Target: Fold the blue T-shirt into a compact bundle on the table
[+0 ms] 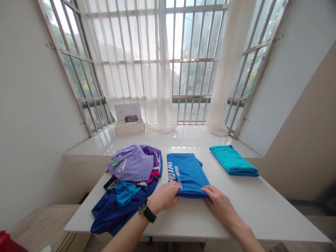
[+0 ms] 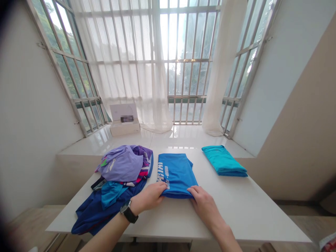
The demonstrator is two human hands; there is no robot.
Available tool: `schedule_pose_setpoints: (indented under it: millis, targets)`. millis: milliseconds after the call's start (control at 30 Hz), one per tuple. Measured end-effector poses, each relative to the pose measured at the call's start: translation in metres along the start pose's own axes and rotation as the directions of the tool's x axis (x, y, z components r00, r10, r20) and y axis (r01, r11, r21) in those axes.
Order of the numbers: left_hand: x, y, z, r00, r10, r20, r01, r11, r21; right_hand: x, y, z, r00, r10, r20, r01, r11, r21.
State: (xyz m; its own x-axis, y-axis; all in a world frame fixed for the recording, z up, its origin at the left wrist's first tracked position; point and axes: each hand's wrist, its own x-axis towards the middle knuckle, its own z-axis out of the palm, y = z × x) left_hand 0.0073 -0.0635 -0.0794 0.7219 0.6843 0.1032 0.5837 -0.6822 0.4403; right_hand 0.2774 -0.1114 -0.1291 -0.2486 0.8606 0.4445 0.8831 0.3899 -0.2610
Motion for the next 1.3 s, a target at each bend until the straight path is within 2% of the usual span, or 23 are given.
schedule_pose_setpoints:
  millis: [133,233,333,467,533,700,933,1133,1300]
  targets:
    - [0.028,-0.03,-0.016,0.999,0.036,-0.015,-0.036,0.997,-0.062,0.019,0.018,0.011,0.994,0.094,-0.057,-0.085,0.986,0.146]
    - [0.032,-0.046,-0.019,0.997,0.026,-0.067,-0.034,0.991,-0.133,0.022,0.024,0.014,0.98,0.181,-0.082,-0.152,0.947,0.282]
    - [0.033,-0.056,-0.013,0.993,-0.008,-0.117,-0.016,0.979,-0.203,0.027,0.025,0.013,0.968,0.244,-0.055,-0.207,0.905,0.372]
    - [0.036,-0.062,-0.004,0.977,-0.108,-0.182,0.037,0.934,-0.357,0.034,0.025,0.012,0.936,0.35,-0.036,-0.314,0.877,0.364]
    - [0.037,-0.063,0.0,0.963,-0.163,-0.216,0.071,0.922,-0.38,0.035,0.025,0.014,0.91,0.413,-0.038,-0.378,0.864,0.334]
    - [0.038,-0.061,0.004,0.941,-0.257,-0.22,0.179,0.93,-0.32,0.035,0.027,0.019,0.874,0.485,-0.033,-0.458,0.843,0.284]
    - [0.033,-0.058,0.008,0.921,-0.295,-0.254,0.27,0.954,-0.129,0.034,0.028,0.019,0.85,0.526,-0.035,-0.504,0.83,0.238]
    - [0.03,-0.055,0.009,0.904,-0.335,-0.265,0.346,0.938,-0.007,0.026,0.031,0.019,0.862,0.507,-0.011,-0.484,0.83,0.277]
    - [0.03,-0.052,0.005,0.894,-0.378,-0.24,0.393,0.919,0.019,0.027,0.033,0.022,0.85,0.526,-0.022,-0.51,0.834,0.21]
